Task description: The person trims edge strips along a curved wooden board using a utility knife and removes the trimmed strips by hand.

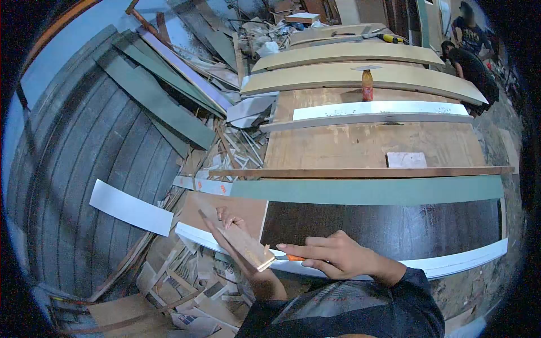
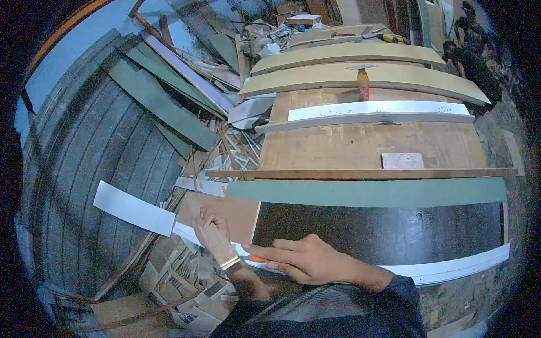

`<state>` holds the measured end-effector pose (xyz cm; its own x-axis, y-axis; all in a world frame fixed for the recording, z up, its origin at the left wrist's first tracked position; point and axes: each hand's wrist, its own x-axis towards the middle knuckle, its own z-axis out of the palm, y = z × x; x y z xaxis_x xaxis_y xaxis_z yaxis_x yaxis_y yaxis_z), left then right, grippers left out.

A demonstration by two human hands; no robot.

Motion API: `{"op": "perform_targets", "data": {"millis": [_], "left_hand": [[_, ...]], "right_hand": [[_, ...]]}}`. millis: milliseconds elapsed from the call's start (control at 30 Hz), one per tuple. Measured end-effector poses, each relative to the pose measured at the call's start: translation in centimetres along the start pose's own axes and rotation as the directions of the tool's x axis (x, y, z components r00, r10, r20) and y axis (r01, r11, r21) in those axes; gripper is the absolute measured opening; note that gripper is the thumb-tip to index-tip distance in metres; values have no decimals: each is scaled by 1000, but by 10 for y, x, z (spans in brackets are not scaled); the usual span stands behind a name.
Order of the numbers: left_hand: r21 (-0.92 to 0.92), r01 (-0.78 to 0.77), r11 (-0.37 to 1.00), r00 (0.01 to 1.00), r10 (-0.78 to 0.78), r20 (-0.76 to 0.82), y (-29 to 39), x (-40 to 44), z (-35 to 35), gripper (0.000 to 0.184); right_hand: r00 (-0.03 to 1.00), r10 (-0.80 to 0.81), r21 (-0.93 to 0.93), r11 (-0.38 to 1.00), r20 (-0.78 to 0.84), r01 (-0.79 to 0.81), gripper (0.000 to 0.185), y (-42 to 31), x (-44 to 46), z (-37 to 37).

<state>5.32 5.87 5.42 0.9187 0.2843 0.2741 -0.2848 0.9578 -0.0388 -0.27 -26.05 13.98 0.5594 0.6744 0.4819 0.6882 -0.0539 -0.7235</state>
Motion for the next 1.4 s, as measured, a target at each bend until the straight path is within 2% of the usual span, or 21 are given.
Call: {"op": "perform_targets", "data": {"millis": [167, 233, 367, 433, 533, 767, 933, 1067, 1133, 1167, 1233, 1267, 1333, 1367, 1400], "left_hand": [[-1, -28, 1000, 999, 28, 26, -6, -2, 4, 31], [80, -30, 996, 998, 25, 59, -2, 0, 2, 29], [99, -43, 994, 997, 36, 71, 6, 1, 3, 31], [249, -89, 964, 989, 57, 134, 16, 2, 1, 32], [280, -133, 951, 989, 110, 96, 21, -2, 8, 42], [261, -129, 957, 984, 90, 156, 21, -6, 31, 45], [355, -175, 919, 983, 139, 123, 18, -8, 36, 45], [325, -154, 933, 987, 127, 103, 18, -8, 34, 45], [407, -119, 906, 969, 16, 248, 19, -8, 34, 43], [407, -116, 906, 969, 14, 247, 20, -9, 34, 43], [432, -177, 884, 977, 106, 184, 14, -11, 42, 45], [432, -171, 886, 978, 100, 182, 11, -15, 48, 45], [420, -218, 881, 954, 283, -99, -17, -25, 79, 56], [419, -209, 883, 956, 275, -101, -15, -25, 75, 56], [443, -266, 856, 940, 332, -77, -9, -27, 67, 58]], "right_hand": [[999, 0, -5, 1000, 33, 0, 49, 1, -4, 1], [1000, 9, -19, 1000, 27, -9, 48, 1, -6, 2], [998, 30, -28, 999, 47, -29, 48, 2, -10, 1], [998, 33, -8, 999, 61, -32, 48, 5, -13, 2], [998, 34, -6, 999, 49, -33, 49, 5, -14, 1], [999, -4, 80, 997, 32, 1, 49, 13, -18, 5], [997, 36, 130, 990, 69, -45, 45, 12, -18, 3], [997, 51, 108, 992, 57, -57, 44, 12, -20, 5], [1000, 14, 80, 997, 2, -14, 46, 13, -21, 7], [1000, 15, 80, 997, 1, -15, 46, 13, -22, 6], [998, 55, -4, 998, 28, -55, 45, 12, -23, 3], [998, 59, -5, 998, 23, -59, 45, 11, -22, 1], [982, 188, -73, 980, 27, -186, 43, 9, -22, -2], [981, 194, -74, 979, 20, -192, 43, 10, -22, -3], [979, 205, -94, 975, 10, -203, 42, 11, -22, -3]]}}
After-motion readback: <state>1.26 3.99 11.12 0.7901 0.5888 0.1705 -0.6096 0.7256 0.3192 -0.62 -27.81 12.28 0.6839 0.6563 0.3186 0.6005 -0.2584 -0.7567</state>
